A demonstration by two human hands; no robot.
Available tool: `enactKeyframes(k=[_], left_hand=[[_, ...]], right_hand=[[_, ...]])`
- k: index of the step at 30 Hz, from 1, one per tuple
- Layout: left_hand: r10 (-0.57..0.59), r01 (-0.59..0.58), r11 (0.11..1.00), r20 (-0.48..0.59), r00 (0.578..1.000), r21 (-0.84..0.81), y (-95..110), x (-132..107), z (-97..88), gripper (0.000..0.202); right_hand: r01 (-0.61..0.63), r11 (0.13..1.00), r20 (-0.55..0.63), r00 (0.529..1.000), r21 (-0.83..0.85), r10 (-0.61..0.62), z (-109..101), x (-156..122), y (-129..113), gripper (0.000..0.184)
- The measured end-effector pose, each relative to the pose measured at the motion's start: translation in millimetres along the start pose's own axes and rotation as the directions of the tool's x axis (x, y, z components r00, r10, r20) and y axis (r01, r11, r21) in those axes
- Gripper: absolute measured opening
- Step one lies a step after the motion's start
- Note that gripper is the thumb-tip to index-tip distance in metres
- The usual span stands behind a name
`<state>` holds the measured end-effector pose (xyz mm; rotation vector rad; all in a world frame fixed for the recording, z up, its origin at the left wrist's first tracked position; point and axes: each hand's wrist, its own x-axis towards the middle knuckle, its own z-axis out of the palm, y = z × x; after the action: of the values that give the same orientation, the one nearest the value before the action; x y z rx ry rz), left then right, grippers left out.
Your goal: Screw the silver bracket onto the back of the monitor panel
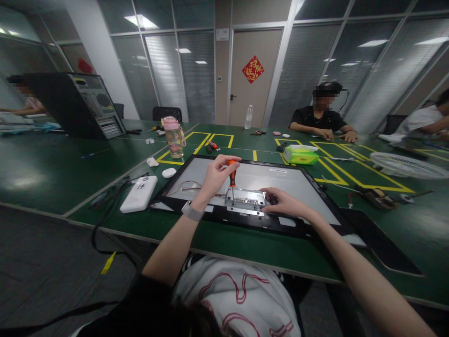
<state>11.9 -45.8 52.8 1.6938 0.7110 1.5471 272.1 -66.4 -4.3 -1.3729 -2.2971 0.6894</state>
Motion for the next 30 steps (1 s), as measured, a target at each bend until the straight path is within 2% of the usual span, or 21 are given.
enactKeyframes(k=[4, 6, 11, 13, 17, 23, 30], left_hand=[[-0.074, 0.083, 0.98, 0.054, 0.996, -0.179, -2.6, 0.7, -0.4, 0.028], [-0.076, 0.089, 0.97, 0.064, 0.995, -0.226, -2.7, 1.1, -0.3, 0.029], [0.055, -0.054, 0.997, -0.029, 0.998, 0.052, -1.1, 1.1, -0.5, 0.021], [0.044, -0.044, 0.999, -0.021, 0.999, 0.025, -1.5, 1.0, -0.5, 0.026], [-0.032, 0.042, 0.987, 0.066, 0.997, -0.154, -2.4, 0.7, -0.3, 0.029], [0.005, -0.006, 1.0, 0.041, 0.999, 0.013, -2.5, 0.1, -1.4, 0.023], [-0.076, 0.117, 0.961, 0.167, 0.983, -0.252, -3.8, 1.3, -1.1, 0.028]], right_hand=[[-0.008, 1.0, -0.004, 1.0, -0.003, 0.008, 0.3, 0.2, 1.7, 0.068], [-0.003, 1.0, -0.007, 1.0, 0.002, 0.003, 0.9, 0.5, 3.2, 0.068], [0.001, 1.0, -0.01, 1.0, 0.007, -0.001, 2.0, 1.0, 5.4, 0.068], [-0.002, 1.0, -0.008, 1.0, 0.007, 0.002, 1.6, 0.7, 3.9, 0.068], [0.0, 1.0, -0.002, 1.0, -0.008, 0.0, 0.3, 0.0, 0.3, 0.066], [-0.012, 1.0, 0.0, 1.0, -0.002, 0.012, 0.6, 0.2, 1.1, 0.068], [-0.04, 0.999, 0.0, 0.999, 0.01, 0.04, -0.2, -0.6, -2.3, 0.071]])
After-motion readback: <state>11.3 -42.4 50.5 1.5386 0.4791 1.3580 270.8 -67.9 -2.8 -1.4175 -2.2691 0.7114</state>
